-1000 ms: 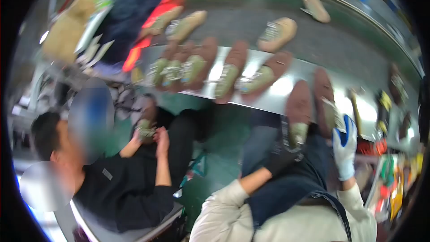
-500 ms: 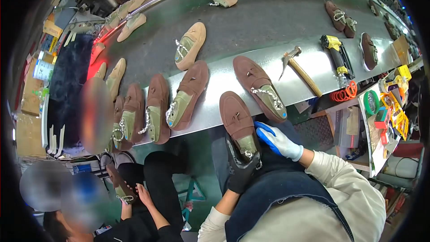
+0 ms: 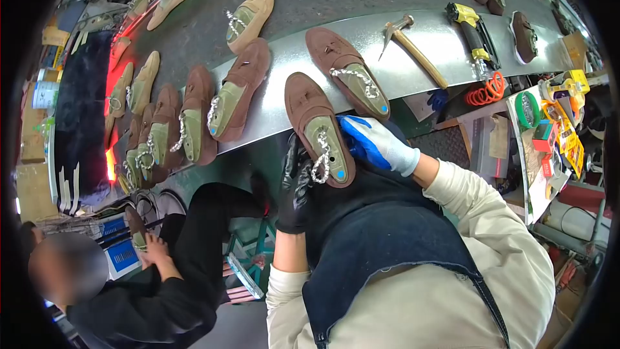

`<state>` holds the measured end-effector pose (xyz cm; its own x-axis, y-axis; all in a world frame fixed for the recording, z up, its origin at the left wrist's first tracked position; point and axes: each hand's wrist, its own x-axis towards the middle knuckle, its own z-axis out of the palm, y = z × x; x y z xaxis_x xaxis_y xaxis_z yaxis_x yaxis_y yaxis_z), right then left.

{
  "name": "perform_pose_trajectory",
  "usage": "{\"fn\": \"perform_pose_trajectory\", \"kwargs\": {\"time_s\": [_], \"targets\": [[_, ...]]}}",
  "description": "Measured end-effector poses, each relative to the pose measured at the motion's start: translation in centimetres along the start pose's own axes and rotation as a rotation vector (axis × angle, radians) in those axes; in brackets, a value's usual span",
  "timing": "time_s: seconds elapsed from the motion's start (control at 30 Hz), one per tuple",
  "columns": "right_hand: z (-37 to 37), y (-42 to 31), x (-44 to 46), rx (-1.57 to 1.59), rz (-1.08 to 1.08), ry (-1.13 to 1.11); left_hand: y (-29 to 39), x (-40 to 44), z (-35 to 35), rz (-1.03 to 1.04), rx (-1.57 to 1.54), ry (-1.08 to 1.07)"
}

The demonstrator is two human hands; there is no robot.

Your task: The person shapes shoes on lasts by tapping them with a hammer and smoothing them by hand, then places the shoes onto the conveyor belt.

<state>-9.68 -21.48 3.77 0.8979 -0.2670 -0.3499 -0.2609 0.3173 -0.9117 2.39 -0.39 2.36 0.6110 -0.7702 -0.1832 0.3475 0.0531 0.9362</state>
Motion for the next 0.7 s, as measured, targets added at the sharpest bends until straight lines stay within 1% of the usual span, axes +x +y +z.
{"fn": "perform_pose_trajectory", "kwargs": {"time_s": [0.07, 0.1, 0.27, 0.3, 0.47, 0.5, 0.67, 0.7], "targets": [[0.0, 0.3, 0.4, 0.105, 0.062, 0.015, 0.1, 0.1, 0.2, 0.006, 0.009, 0.03], [0.1, 0.6, 0.4, 0.103, 0.059, 0.006, 0.0, 0.1, 0.2, 0.011, 0.011, 0.037], [0.0, 2.4, 0.6, -0.403, -0.385, 0.071, -0.5, -0.2, 0.3, 0.03, -0.135, 0.034], [0.1, 2.3, 0.5, -0.404, -0.385, 0.068, -0.5, -0.3, 0.4, 0.032, -0.136, 0.037], [0.5, 1.6, 0.2, 0.059, -0.001, 0.027, -0.3, -0.7, 0.7, -0.01, -0.144, 0.034], [1.4, 0.5, -0.8, 0.058, -0.007, 0.026, -1.0, -1.4, 0.7, -0.004, -0.141, 0.032], [5.0, -6.0, -4.2, -0.154, 0.257, -0.084, -3.3, -1.0, 0.4, -0.031, 0.095, 0.037], [4.8, -4.7, -3.6, -0.152, 0.247, -0.076, -2.6, -0.7, 0.4, -0.025, 0.101, 0.026]]}}
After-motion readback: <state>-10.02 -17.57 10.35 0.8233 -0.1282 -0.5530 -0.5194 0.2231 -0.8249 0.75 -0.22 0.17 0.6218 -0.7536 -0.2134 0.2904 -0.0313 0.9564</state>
